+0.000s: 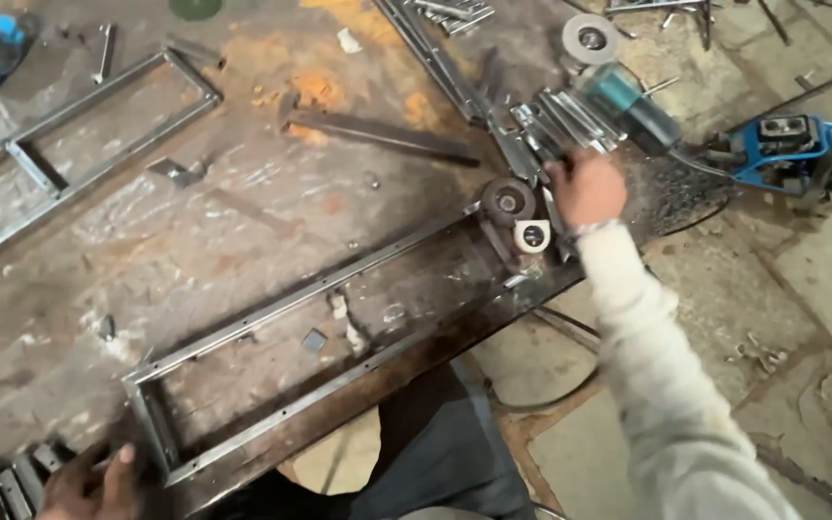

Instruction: Welding and assembling metal frame components for furniture on a workbench.

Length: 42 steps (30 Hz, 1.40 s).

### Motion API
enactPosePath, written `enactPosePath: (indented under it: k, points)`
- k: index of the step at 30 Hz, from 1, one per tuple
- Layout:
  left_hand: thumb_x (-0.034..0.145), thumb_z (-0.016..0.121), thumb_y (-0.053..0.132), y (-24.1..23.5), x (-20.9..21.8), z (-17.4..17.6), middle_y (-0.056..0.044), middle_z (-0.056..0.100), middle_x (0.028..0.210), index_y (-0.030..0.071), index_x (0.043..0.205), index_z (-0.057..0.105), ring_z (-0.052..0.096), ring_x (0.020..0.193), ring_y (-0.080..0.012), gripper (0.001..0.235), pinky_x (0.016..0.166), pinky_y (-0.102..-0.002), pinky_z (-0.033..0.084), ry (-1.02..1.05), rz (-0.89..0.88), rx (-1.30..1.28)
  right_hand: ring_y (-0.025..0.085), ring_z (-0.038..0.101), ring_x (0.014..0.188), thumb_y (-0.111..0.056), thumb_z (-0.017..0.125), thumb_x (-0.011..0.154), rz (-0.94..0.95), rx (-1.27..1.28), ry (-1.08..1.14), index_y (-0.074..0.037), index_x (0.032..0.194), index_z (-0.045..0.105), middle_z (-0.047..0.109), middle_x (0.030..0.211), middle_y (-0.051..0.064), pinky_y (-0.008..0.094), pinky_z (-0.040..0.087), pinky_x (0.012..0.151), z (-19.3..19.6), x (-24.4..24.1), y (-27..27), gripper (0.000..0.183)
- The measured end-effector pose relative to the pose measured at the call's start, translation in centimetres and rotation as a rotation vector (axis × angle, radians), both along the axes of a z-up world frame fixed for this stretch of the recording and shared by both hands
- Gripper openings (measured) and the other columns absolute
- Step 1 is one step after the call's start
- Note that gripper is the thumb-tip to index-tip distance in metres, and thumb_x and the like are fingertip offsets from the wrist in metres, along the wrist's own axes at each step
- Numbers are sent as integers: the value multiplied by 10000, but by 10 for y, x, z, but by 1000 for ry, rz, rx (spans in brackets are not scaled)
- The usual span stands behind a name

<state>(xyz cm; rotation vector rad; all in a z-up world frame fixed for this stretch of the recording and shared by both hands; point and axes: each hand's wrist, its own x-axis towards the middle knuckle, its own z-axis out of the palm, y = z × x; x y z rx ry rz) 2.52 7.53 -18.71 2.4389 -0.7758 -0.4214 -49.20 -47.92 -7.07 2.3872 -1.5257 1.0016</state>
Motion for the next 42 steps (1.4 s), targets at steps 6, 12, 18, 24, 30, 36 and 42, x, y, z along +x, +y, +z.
enactPosePath:
  k: [6,12,18,24,30,36,42]
  points:
    - [970,836,322,-18,-32,13,-201,714,1140,-10,1213,737,707,1019,-287,424,944,-377,592,-422,-31,-243,397,700,888,-404,766,899,-121,98,272,-120,1030,774,726,1011,182,498,566,739,-41,-31,-94,313]
    - [923,820,267,-63,-117,122,-164,685,1301,36,1208,736,690,1143,-340,376,988,-416,564,-644,-110,-170,362,740,905,-227,631,971,-266,227,441,-112,1008,761,756,1021,165,513,588,694,-85,-25,-144,177]
    - [932,760,208,-75,-154,163,-158,658,1310,27,1212,696,643,1183,-373,340,994,-437,517,-507,-130,-207,371,747,883,-219,619,1018,-231,191,491,-72,1112,745,777,950,178,491,581,671,-96,-47,-173,216]
    - [949,736,178,-88,-176,148,-166,653,1311,14,1218,687,633,1185,-377,318,1007,-443,503,-425,-169,-302,268,694,795,-200,798,953,169,742,-295,19,1182,708,741,987,148,424,517,698,-18,-67,-66,329]
    - [941,738,235,-153,-229,151,-134,697,1212,55,1190,727,692,1091,-293,307,919,-382,562,-284,-349,-490,145,647,821,-101,681,915,334,1149,-687,-2,1284,632,711,1005,69,286,528,709,36,-1,114,385]
    - [1045,663,322,-221,-296,149,-155,755,1045,6,1194,714,718,858,-195,352,699,-324,560,367,-688,-548,189,668,898,-89,690,987,746,1515,-1103,21,1287,606,682,1059,88,343,545,733,2,27,180,331]
    - [985,633,348,-241,-318,152,-148,727,823,11,1089,714,693,668,-261,362,623,-370,546,796,-536,-423,148,669,972,-103,684,953,625,1509,-1070,17,1303,638,715,1122,67,331,546,804,8,35,192,374]
